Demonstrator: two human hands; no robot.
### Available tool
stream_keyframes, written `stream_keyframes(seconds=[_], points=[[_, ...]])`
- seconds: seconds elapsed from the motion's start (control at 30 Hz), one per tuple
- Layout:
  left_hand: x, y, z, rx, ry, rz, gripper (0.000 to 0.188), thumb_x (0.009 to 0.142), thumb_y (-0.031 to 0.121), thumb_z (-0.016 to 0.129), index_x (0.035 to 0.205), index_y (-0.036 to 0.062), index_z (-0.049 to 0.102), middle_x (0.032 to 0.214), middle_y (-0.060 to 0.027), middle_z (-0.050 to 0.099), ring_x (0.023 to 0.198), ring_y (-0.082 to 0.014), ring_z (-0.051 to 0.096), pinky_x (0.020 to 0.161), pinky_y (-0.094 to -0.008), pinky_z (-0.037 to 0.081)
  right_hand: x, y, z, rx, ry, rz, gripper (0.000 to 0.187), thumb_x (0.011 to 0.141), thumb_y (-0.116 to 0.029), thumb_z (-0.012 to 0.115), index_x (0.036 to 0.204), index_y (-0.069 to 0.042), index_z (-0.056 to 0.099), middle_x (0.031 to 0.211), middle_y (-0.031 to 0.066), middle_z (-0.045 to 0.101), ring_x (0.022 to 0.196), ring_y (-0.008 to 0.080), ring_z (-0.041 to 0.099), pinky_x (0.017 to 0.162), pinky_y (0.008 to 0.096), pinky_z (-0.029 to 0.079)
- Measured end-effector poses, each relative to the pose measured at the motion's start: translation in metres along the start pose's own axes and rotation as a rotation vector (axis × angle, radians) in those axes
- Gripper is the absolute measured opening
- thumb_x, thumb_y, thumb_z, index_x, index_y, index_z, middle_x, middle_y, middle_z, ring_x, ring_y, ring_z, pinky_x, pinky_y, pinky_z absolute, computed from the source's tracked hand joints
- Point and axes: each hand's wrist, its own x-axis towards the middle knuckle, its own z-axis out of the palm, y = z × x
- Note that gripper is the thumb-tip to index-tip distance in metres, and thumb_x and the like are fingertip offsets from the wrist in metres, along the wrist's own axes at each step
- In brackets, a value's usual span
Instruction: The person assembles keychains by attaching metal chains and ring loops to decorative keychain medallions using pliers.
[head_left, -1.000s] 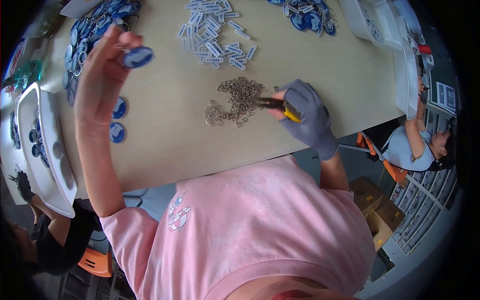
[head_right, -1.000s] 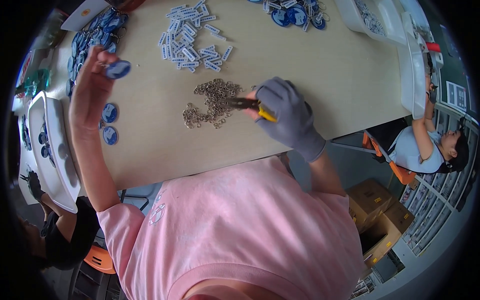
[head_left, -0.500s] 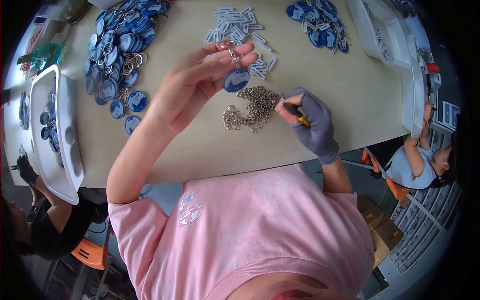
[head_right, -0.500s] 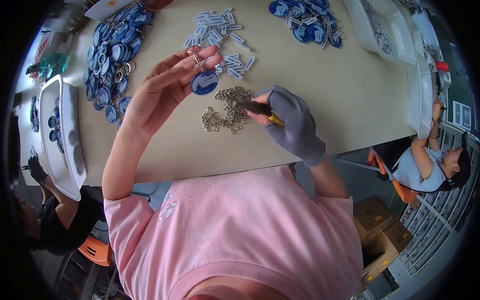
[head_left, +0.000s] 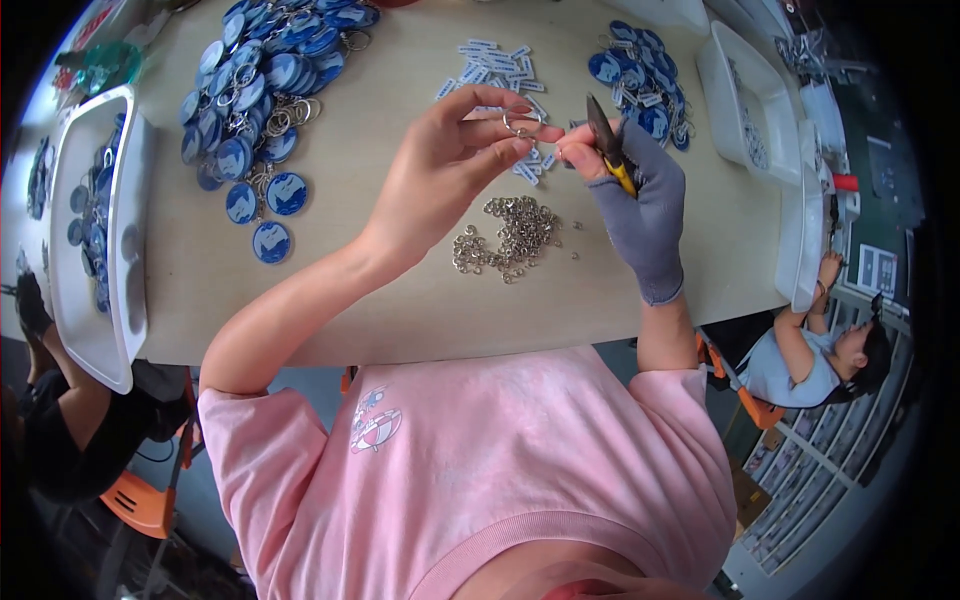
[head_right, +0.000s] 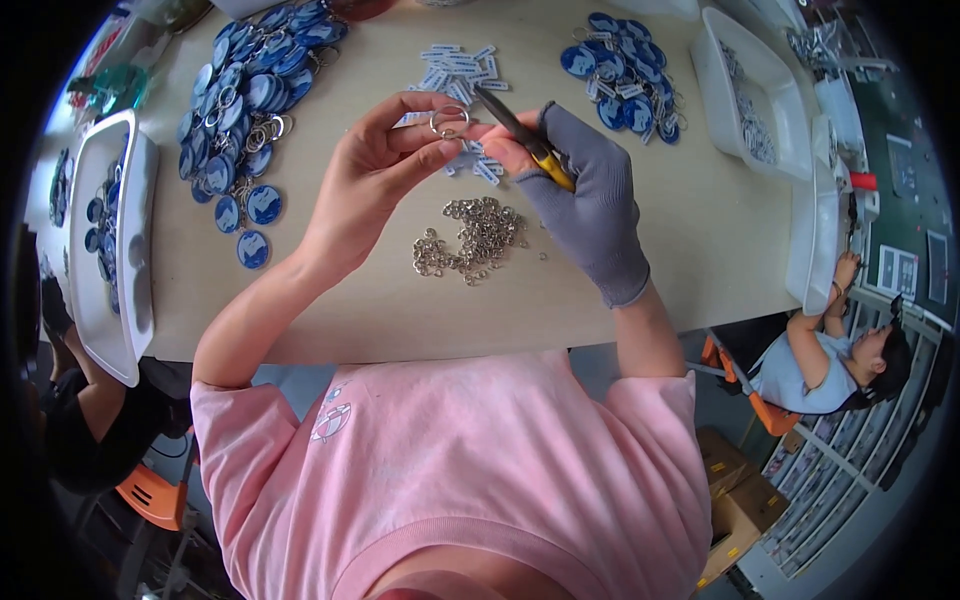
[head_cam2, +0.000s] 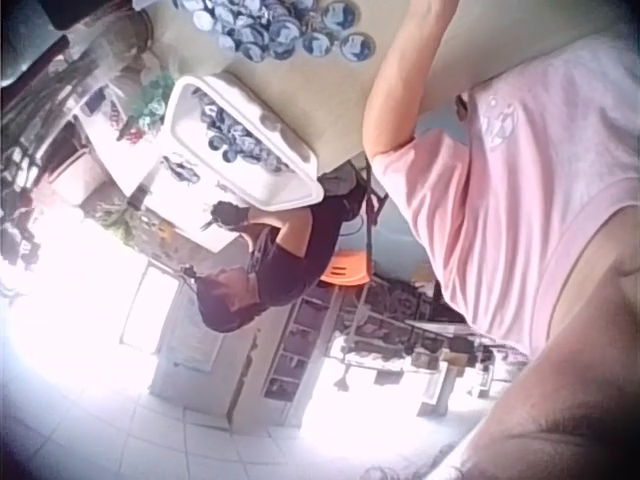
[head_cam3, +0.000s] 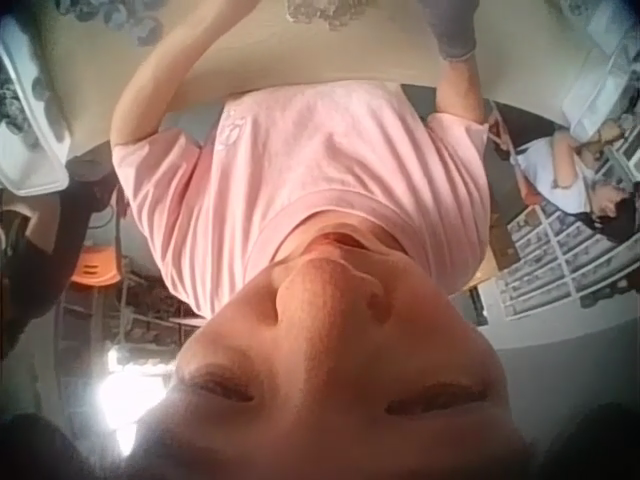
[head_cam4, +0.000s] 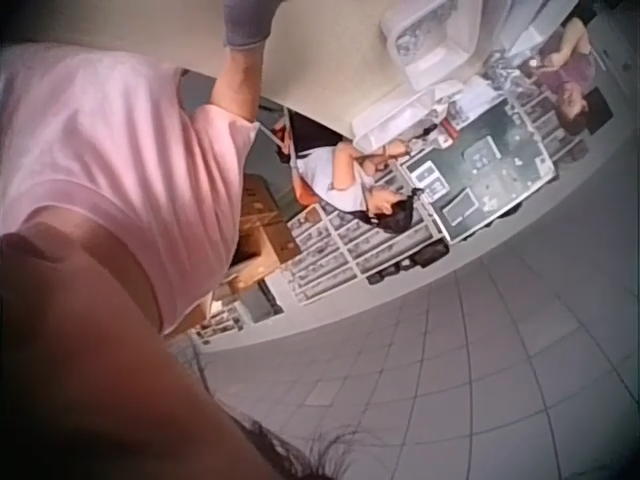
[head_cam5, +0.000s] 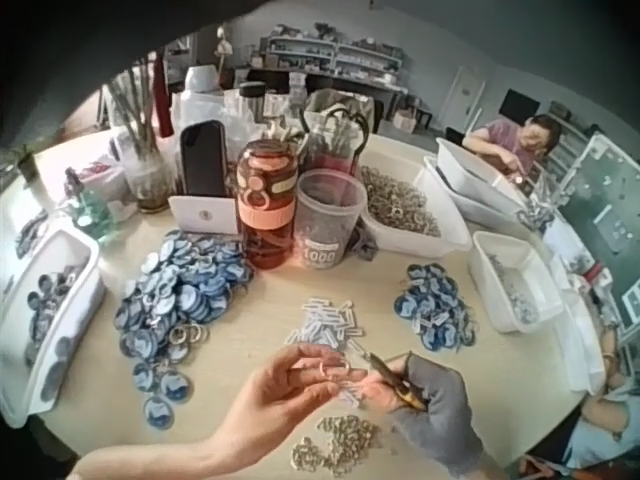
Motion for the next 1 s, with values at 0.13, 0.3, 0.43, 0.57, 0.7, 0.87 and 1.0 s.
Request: stream_keyframes(seconds=[0.13,0.3,0.43,0.57,0.7,0.87,1.0], points=[[0.002,0.007,0.000,0.160,0.070,0.106,0.029,0.095,0.007,0.061,0.121,-0.0002,0.052,0.109,-0.0108,0.070,0.105,-0.0110,0.063,0.092,-0.0252,0.048,0.003,-0.001,0.005,-0.044,-0.018,-0.065,0.014,0.087,-0.012,0.073,0.093,-0.002,0.066,0.079,0.0015,0.067,0.071,0.0042,0.056,0.067,0.0213,0.046],[0.006,0.013,-0.008,0.005,0.095,0.076,0.028,0.094,0.007,0.062,0.120,0.0000,0.053,0.106,-0.0105,0.071,0.103,-0.0111,0.064,0.092,-0.0256,0.049,0.012,-0.007,0.007,-0.024,-0.052,-0.080,0.012,0.086,-0.010,0.072,0.093,-0.002,0.067,0.080,0.0022,0.068,0.071,0.0056,0.058,0.067,0.0217,0.047],[0.006,0.012,-0.011,0.006,0.059,0.096,0.029,0.094,0.007,0.063,0.120,-0.0005,0.053,0.106,-0.0122,0.071,0.103,-0.0122,0.064,0.092,-0.0259,0.049,0.015,-0.013,0.005,-0.021,-0.117,-0.110,0.012,0.086,-0.010,0.072,0.093,-0.001,0.067,0.081,0.0036,0.069,0.075,0.0071,0.062,0.069,0.0227,0.048],[0.008,0.008,-0.012,-0.038,0.045,0.127,0.028,0.093,0.004,0.063,0.119,-0.0012,0.053,0.105,-0.0128,0.071,0.101,-0.0129,0.065,0.092,-0.0268,0.050,0.017,-0.006,0.004,-0.110,-0.130,-0.188,0.017,0.085,-0.009,0.072,0.098,0.000,0.063,0.087,0.0059,0.070,0.082,0.0125,0.067,0.074,0.0261,0.051],[0.006,0.012,-0.007,0.047,0.082,0.122,0.028,0.092,-0.002,0.059,0.119,-0.0016,0.052,0.105,-0.0133,0.071,0.100,-0.0137,0.066,0.090,-0.0268,0.051,0.019,-0.004,0.008,-0.074,-0.120,-0.244,0.024,0.085,-0.008,0.072,0.102,-0.001,0.058,0.094,0.0084,0.069,0.085,0.0171,0.069,0.076,0.0286,0.052],[0.003,0.007,-0.004,0.203,0.133,0.208,0.028,0.090,-0.008,0.055,0.117,-0.0034,0.050,0.103,-0.0143,0.071,0.098,-0.0144,0.067,0.086,-0.0262,0.053,0.020,-0.001,0.008,-0.242,-0.128,-0.307,0.028,0.081,-0.005,0.074,0.102,-0.003,0.056,0.095,0.0094,0.067,0.086,0.0206,0.069,0.076,0.0294,0.053],[0.001,0.009,-0.004,0.272,0.144,0.251,0.025,0.090,-0.008,0.056,0.115,-0.0032,0.051,0.100,-0.0140,0.071,0.096,-0.0135,0.067,0.083,-0.0255,0.054,0.016,-0.003,0.014,-0.364,-0.091,-0.296,0.028,0.081,-0.004,0.074,0.102,-0.003,0.055,0.094,0.0084,0.067,0.084,0.0179,0.068,0.075,0.0279,0.052]])
